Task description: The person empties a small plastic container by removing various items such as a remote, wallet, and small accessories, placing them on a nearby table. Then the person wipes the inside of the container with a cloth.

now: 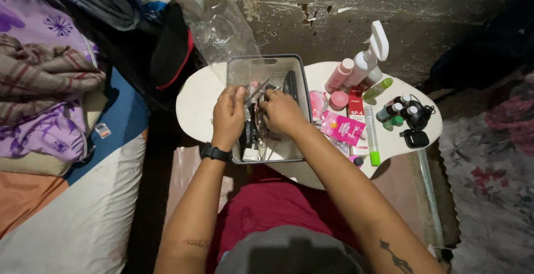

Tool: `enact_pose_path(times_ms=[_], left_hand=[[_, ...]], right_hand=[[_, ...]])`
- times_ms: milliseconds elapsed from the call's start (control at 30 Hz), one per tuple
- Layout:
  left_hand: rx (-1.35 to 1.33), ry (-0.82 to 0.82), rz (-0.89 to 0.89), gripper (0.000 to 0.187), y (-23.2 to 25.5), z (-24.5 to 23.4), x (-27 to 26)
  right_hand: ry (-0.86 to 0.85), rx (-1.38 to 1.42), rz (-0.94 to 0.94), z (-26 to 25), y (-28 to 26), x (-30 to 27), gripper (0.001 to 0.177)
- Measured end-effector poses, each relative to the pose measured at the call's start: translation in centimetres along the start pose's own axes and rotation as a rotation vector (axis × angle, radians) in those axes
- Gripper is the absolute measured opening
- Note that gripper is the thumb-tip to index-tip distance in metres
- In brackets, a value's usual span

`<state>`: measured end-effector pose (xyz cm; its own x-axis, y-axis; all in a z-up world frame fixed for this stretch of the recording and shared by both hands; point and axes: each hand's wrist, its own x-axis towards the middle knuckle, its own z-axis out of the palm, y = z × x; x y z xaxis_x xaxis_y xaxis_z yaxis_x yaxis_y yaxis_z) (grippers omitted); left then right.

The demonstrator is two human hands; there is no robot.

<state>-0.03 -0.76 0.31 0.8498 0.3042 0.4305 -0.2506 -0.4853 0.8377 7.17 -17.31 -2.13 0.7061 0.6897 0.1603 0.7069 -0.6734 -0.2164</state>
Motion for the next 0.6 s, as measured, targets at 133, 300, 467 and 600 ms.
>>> enact_pose_path(times_ms=[133, 300, 467, 600], left_hand=[[-0.027, -0.009, -0.029, 0.032, 0.2, 0.0, 0.0], [-0.036, -0.007, 0.008, 0.032, 0.2, -0.3, -0.2], [-0.058, 0.003, 0.002, 0.030, -0.2, -0.1, -0.1], [-0.055, -0.006, 0.016, 0.028, -0.2, 0.0, -0.2]], right_hand=[[0.035, -0.066, -0.070, -0.8, -0.3, -0.7, 0.032], [0.074, -0.148, -0.102, -3.8, -1.1, -3.6, 0.033], [0.244, -0.061, -0.056, -7.3, -1.6, -8.5, 0.016], [0.494, 0.112, 0.068, -8.7, -1.1, -11.7, 0.017]])
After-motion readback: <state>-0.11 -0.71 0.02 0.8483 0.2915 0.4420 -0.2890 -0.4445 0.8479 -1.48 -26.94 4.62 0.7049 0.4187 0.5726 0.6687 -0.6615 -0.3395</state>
